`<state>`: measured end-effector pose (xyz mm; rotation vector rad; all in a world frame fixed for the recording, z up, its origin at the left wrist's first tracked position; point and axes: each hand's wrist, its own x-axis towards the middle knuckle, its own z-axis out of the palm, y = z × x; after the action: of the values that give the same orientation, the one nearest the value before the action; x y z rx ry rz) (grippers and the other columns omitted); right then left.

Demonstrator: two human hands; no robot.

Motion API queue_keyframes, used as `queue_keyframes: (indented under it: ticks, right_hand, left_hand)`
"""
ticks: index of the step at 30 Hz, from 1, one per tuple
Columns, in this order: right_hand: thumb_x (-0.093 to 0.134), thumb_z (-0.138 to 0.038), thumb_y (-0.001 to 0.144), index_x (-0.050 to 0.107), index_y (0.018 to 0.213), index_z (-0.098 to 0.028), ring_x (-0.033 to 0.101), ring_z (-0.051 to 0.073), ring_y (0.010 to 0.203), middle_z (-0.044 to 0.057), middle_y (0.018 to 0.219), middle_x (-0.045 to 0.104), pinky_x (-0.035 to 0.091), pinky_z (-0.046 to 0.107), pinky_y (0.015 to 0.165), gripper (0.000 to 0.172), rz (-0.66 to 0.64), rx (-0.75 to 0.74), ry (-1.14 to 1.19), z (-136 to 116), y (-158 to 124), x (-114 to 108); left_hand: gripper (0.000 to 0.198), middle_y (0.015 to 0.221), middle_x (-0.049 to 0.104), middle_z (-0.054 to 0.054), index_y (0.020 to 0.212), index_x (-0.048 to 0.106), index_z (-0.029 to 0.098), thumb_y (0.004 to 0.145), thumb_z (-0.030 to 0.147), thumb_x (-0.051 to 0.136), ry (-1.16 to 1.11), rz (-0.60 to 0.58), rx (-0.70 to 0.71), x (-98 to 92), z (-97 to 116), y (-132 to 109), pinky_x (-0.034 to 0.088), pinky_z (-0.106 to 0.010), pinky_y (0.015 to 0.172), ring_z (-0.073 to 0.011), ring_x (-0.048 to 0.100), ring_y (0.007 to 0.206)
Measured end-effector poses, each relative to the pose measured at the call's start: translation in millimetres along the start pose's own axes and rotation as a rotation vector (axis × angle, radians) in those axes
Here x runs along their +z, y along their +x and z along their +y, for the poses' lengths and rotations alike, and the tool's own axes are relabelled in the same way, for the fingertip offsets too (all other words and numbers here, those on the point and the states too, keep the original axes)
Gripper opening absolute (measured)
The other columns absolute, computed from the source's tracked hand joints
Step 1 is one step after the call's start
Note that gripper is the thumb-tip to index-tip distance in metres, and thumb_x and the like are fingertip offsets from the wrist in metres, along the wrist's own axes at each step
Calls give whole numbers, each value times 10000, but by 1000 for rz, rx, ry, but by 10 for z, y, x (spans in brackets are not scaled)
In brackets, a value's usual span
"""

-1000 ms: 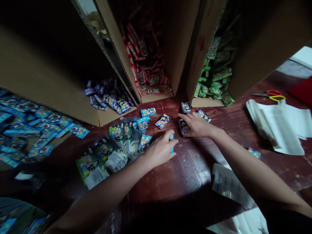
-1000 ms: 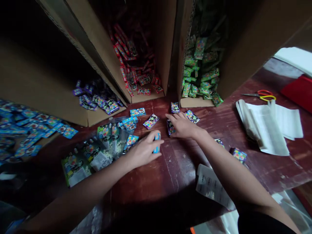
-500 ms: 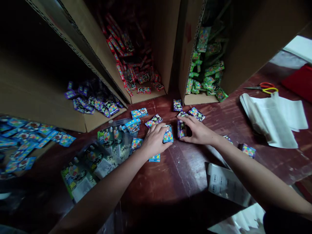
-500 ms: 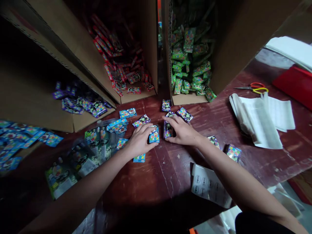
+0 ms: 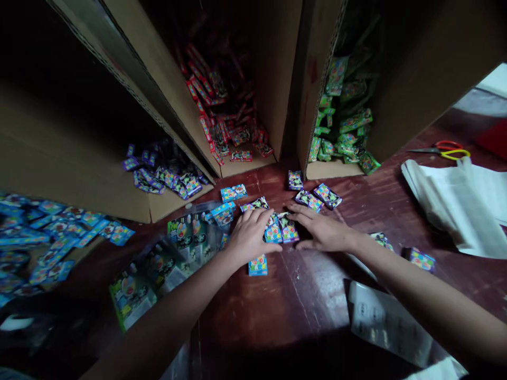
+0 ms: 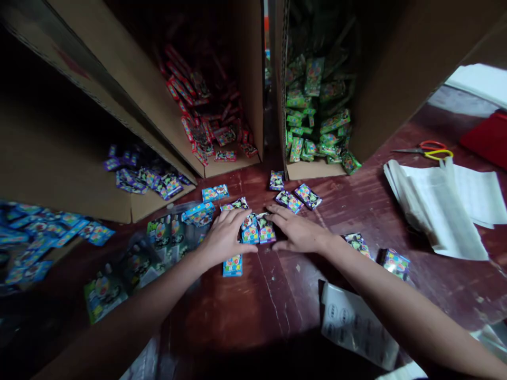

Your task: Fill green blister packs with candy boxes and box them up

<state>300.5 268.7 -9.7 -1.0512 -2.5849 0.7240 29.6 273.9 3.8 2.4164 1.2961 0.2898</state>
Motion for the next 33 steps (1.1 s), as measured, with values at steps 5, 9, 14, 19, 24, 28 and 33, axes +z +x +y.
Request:
queue_keyframes:
  ticks: [5, 9, 14, 19, 24, 28, 33]
  right_hand:
    - [730, -486, 849, 302, 1574, -177, 349, 328, 1490, 189, 1603, 374, 321, 538, 1214, 897, 85, 16, -84, 110, 47, -426]
    - [764, -277, 737, 321, 1582, -161, 368, 385, 1464, 171, 1617, 376, 331, 571, 1189, 962, -76, 130, -267, 343, 124, -667]
    - [785, -210, 665, 499, 1493, -196, 459, 394, 1391, 155, 1514, 504, 416, 510, 1125, 876, -220, 204, -306, 516, 328, -671]
    - [855, -472, 624, 400, 1542, -205, 607, 396, 1214, 189, 1453, 481, 483, 461, 1007, 1058, -239, 348, -214, 633, 498, -643]
    - [808, -589, 649, 488, 1448, -239, 654, 371, 1095, 153, 1377, 520, 495, 430, 919, 928, -152, 332, -213, 726, 481, -565]
    - [784, -605, 671, 541, 1344, -149, 614, 383, 1092, 178, 1236, 574, 495, 448, 907, 849, -71, 291, -276, 711, 344, -508]
    - [768, -642, 694, 554, 1312, -123, 565, 384, 1150, 179, 1218, 591, 475, 478, 982, 835, 22, 259, -279, 528, 61, -577]
  left_hand:
    - [634, 1492, 496, -113, 1465, 445, 201, 869, 270, 650, 88, 31, 61, -284, -166, 112, 363, -461, 1179, -307, 444, 1374]
    - [681, 1438, 552, -143, 1439, 484, 167, 773, 122, 616, 155, -39, 33, -346, -372, 318, 380, -468, 1168, -322, 490, 1360]
    - [534, 1326, 604, -144, 1380, 537, 168, 859, 256, 615, 173, 10, -29, -141, -513, 492, 427, -459, 1126, -310, 551, 1288]
    - [605, 1347, 531, -174, 1482, 434, 145, 936, 372, 562, 173, 159, -160, 118, -487, 523, 387, -494, 1148, -334, 471, 1344]
    - [565, 1253, 564, -146, 1408, 553, 150, 878, 327, 636, 122, 169, -158, 163, -474, 592, 442, -460, 1108, -311, 568, 1215]
    - [529, 1251, 558, -128, 1357, 570, 163, 865, 332, 668, 103, 208, -178, 36, -423, 620, 446, -424, 1121, -290, 563, 1238]
    - [481, 1274, 512, -109, 1255, 574, 191, 821, 328, 729, 16, 421, -167, -222, 161, 305, 468, -416, 1110, -271, 568, 1228]
